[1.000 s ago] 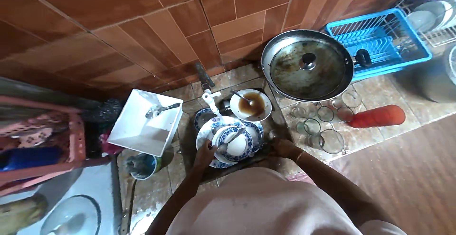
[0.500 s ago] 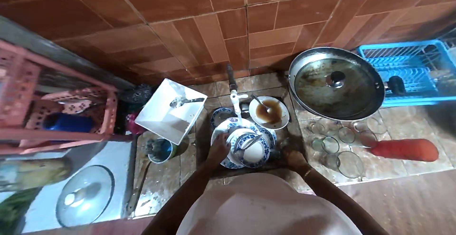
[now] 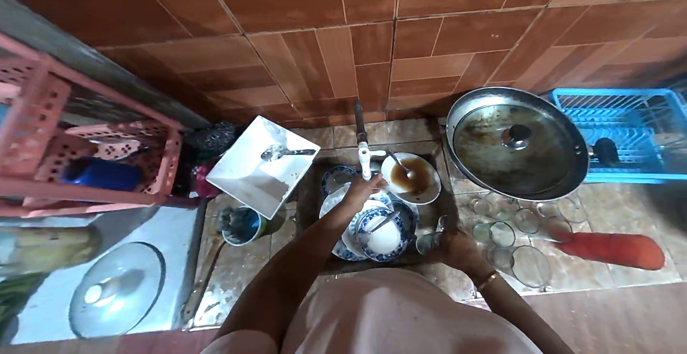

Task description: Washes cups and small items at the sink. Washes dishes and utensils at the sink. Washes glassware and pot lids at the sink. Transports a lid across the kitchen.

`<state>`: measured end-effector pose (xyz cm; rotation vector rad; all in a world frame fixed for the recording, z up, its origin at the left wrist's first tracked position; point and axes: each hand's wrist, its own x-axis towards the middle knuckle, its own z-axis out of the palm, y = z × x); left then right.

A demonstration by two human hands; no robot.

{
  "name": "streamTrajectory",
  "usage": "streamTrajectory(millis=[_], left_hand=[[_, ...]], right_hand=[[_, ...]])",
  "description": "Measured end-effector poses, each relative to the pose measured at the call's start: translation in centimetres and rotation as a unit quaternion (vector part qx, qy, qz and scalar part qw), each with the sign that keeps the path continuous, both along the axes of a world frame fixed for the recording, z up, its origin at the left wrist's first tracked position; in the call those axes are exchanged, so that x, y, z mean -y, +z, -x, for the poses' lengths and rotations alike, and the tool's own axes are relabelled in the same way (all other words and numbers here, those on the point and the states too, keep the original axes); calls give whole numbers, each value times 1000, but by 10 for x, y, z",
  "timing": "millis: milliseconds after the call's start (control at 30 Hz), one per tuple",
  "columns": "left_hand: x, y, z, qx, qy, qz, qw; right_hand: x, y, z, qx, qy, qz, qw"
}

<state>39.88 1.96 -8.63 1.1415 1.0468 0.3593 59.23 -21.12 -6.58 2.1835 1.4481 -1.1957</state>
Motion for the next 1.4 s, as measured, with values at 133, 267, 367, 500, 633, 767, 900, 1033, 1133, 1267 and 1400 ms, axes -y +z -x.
streamTrajectory(millis=[133,267,367,500,633,767,900,1033,1133,1267,1400], left_hand=[[-6,-8,-4,37,-5,42,998],[-1,-11,10,35,-76,107,991],[5,-11,30,35,-44,157,986],[2,-9,54,118,40,174,977],[-6,-1,65,94,68,178,977],[-4,2,66,98,62,179,977],[4,5,65,107,14,184,977],[14,18,64,87,-16,220,971],[15,23,61,80,-20,234,969],[8,16,60,72,-19,214,974],[-2,11,60,53,-21,124,991]], right_hand=[[-23,38,3,-39,31,-82,995],[-82,50,20,-118,84,-169,975],[-142,55,44,-136,130,-128,974],[-186,39,67,-154,135,-177,963],[-209,29,71,-213,56,-180,959],[-214,12,59,-288,37,-180,940],[-205,7,44,-310,84,-168,932],[-190,-2,25,-375,-15,-164,912],[-180,-6,13,-479,-146,-133,856],[-175,-23,-1,-571,-334,-105,743],[-188,-23,-8,-558,-440,-128,692]])
